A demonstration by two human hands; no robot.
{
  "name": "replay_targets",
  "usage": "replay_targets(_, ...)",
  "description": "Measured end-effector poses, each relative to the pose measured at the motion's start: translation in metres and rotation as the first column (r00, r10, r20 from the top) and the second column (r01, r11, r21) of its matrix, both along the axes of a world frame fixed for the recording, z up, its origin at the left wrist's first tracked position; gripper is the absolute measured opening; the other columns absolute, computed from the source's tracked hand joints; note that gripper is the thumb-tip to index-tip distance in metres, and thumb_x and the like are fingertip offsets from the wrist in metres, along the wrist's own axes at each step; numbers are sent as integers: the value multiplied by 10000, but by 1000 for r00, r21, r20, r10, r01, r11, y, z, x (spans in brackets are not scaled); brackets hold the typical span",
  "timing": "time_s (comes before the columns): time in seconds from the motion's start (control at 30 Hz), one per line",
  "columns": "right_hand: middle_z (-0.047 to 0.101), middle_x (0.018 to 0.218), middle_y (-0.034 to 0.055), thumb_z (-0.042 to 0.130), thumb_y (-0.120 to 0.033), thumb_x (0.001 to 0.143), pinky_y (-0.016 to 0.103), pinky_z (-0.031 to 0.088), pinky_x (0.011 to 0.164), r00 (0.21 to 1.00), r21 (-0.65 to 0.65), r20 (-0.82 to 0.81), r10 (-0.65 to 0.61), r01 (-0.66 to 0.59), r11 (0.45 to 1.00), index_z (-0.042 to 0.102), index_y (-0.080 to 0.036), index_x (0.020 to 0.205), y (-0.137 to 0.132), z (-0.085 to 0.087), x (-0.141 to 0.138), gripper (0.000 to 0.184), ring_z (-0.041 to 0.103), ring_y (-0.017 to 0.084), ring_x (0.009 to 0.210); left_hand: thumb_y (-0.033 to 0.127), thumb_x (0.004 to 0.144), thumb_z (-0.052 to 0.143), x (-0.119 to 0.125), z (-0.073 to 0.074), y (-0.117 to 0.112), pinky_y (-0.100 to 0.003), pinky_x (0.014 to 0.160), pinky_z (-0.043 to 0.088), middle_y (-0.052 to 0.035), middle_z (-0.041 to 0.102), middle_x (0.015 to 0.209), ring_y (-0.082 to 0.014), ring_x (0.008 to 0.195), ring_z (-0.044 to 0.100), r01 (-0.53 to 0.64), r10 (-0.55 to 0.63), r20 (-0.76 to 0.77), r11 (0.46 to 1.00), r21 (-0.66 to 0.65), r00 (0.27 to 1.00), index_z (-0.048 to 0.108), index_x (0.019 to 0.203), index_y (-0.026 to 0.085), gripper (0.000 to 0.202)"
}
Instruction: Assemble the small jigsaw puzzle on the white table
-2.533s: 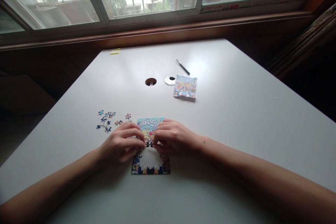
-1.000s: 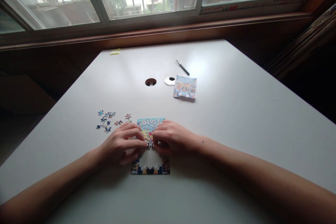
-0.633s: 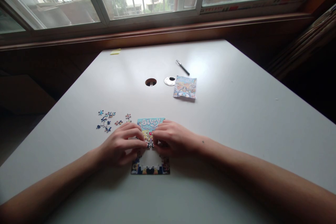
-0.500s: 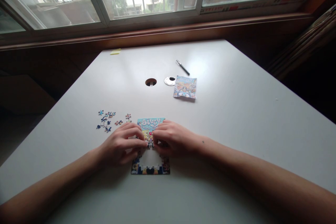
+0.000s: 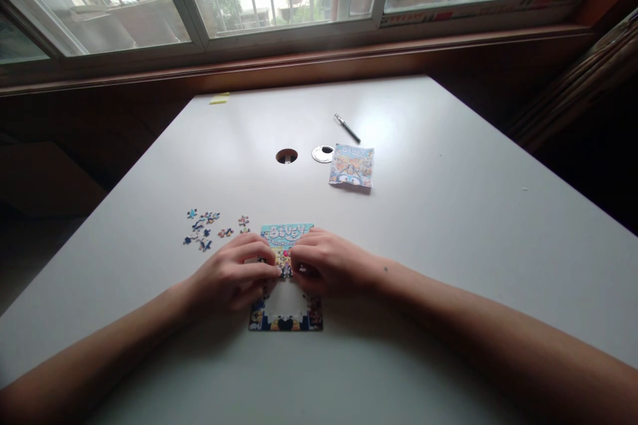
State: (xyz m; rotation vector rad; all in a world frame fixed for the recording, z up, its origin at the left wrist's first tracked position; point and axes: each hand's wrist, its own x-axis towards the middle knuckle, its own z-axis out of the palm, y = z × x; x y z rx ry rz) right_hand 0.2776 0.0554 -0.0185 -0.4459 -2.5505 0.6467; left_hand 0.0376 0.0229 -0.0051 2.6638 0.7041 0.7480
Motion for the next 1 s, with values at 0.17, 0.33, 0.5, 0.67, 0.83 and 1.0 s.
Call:
replay_targets(0.17, 513, 668, -13, 511, -128, 852, 261, 372, 671, 1000, -9, -10, -1, 1, 1000, 496, -189, 731, 0, -1, 0, 136, 420, 120, 644, 79, 811, 545, 1, 2, -1, -371, 774, 490, -70, 658, 929, -192, 843, 562, 11, -10, -14, 1000, 21, 1000, 658, 916, 180, 184)
replay_targets(0.33, 526, 678, -7, 509, -137, 866, 266, 373, 681, 1000, -2, -10, 6, -6, 1000, 505, -190, 742, 0, -2, 1, 135, 430, 125, 657, 75, 816, 534, 2, 4, -2, -354, 767, 492, -77, 645, 932, -190, 845, 560, 17, -16, -20, 1000, 25, 1000, 648, 898, 173, 172)
replay_targets(0.5, 514, 673, -8, 498, -141, 875, 270, 379, 684, 1000, 7, -6, 17, -17, 1000, 503, -194, 742, 0, -1, 1, 143, 427, 129, 657, 87, 828, 531, 2, 4, -2, -349, 770, 494, -73, 635, 925, -188, 844, 562, 10, -9, -33, 999, 45, 999, 642, 893, 183, 161)
replay_targets(0.67, 510, 668, -9, 496, -136, 871, 274, 384, 676, 1000, 0, -5, 14, -14, 1000, 504, -191, 732, 0, 1, 0, 150, 428, 127, 650, 91, 831, 529, 2, 3, -2, -353, 771, 494, -75, 639, 938, -189, 848, 558, 8, -7, -36, 1000, 28, 999, 638, 892, 185, 156)
replay_targets(0.83, 535, 680, -2, 510, -123, 858, 277, 391, 673, 1000, 0, -19, 14, -14, 1000, 546, -183, 767, -1, 2, 1, 114, 443, 126, 647, 92, 828, 532, 2, 3, -2, -355, 769, 492, -76, 639, 946, -187, 845, 552, 13, -12, -36, 1000, 20, 999, 638, 894, 182, 154)
replay_targets(1.0, 511, 649, -16, 518, -142, 876, 278, 401, 656, 989, -11, -128, -73, 73, 997, 571, -184, 815, -1, 6, 1, 91, 423, 121, 607, 81, 817, 534, 2, 3, -2, -358, 775, 495, -81, 638, 953, -193, 864, 556, 14, -14, -31, 1000, 10, 999, 642, 910, 178, 172)
